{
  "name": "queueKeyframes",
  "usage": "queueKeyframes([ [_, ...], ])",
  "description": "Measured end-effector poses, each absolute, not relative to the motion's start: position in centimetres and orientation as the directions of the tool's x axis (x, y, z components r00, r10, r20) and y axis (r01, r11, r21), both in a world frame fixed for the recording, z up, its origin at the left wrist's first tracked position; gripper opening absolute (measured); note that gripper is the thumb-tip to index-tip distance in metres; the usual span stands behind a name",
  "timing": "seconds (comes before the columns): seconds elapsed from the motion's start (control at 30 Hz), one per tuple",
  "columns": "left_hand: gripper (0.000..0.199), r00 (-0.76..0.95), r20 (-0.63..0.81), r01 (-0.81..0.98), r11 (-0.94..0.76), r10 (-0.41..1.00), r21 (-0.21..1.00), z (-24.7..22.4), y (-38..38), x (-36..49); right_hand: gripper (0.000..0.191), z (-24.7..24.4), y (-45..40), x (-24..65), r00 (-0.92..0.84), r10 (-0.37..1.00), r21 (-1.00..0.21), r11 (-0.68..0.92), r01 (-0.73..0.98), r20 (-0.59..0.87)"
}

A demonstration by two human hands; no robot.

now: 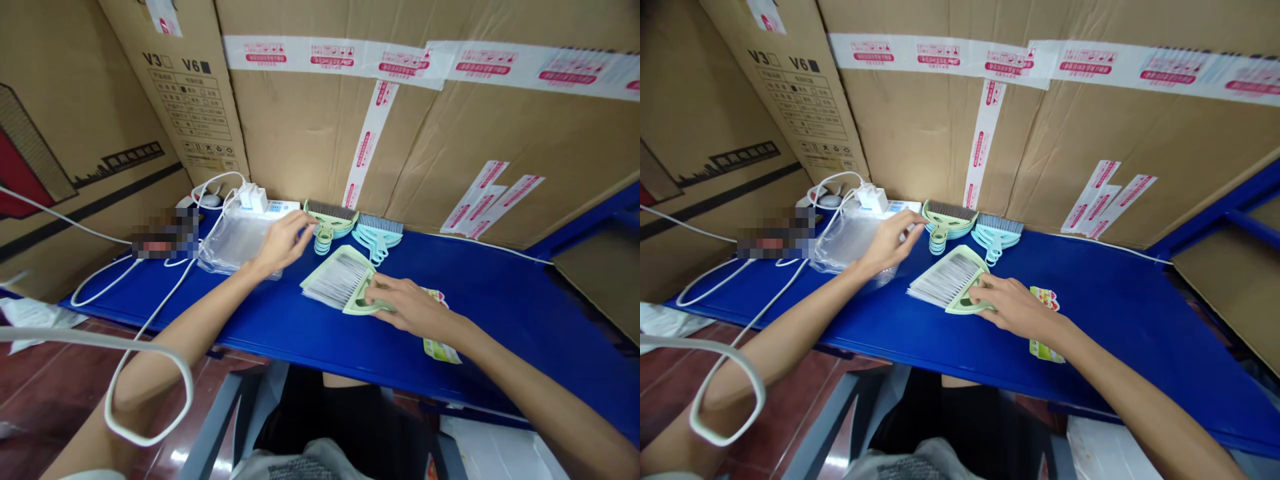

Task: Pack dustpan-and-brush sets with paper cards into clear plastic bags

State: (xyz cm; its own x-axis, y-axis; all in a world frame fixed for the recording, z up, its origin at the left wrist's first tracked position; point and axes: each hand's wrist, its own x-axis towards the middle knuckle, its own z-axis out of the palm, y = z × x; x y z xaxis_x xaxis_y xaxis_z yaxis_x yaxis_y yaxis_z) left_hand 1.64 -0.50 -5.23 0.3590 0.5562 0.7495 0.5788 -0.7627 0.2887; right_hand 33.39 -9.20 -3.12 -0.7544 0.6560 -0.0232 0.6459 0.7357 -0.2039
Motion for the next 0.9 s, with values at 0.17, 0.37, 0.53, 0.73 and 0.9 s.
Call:
queueKeyframes([
  [0.17,0.036,0.004,0.852,0.626,-0.666,0.524,0.406,-4.8,-0.6,0.9,0.029,-1.4,-7.8,33.3,-0.591,0.755,-0.309,0.655,0.689,0.283],
  [0.37,0.035,0.134,0.821,0.634,-0.685,0.555,0.360,-5.2,-0.4,0.9,0.033,2.2,-0.7,26.1,-0.325,0.893,-0.248,0.406,0.880,0.310],
  [0.53,0.026,0.555,0.630,0.479,-0.828,0.543,0.292,-6.5,0.4,1.4,0.040,1.8,4.3,20.3,-0.245,0.959,-0.145,0.265,0.953,0.143],
  [0.73,0.022,0.527,0.690,0.450,-0.852,0.496,0.268,-8.3,1.8,1.8,0.038,1.3,5.4,18.6,-0.274,0.962,-0.117,0.273,0.955,0.006],
  [0.9,0.019,0.466,0.735,0.459,-0.845,0.493,0.275,-8.4,2.0,1.7,0.043,1.6,5.8,17.4,-0.246,0.966,-0.098,0.238,0.966,-0.083],
])
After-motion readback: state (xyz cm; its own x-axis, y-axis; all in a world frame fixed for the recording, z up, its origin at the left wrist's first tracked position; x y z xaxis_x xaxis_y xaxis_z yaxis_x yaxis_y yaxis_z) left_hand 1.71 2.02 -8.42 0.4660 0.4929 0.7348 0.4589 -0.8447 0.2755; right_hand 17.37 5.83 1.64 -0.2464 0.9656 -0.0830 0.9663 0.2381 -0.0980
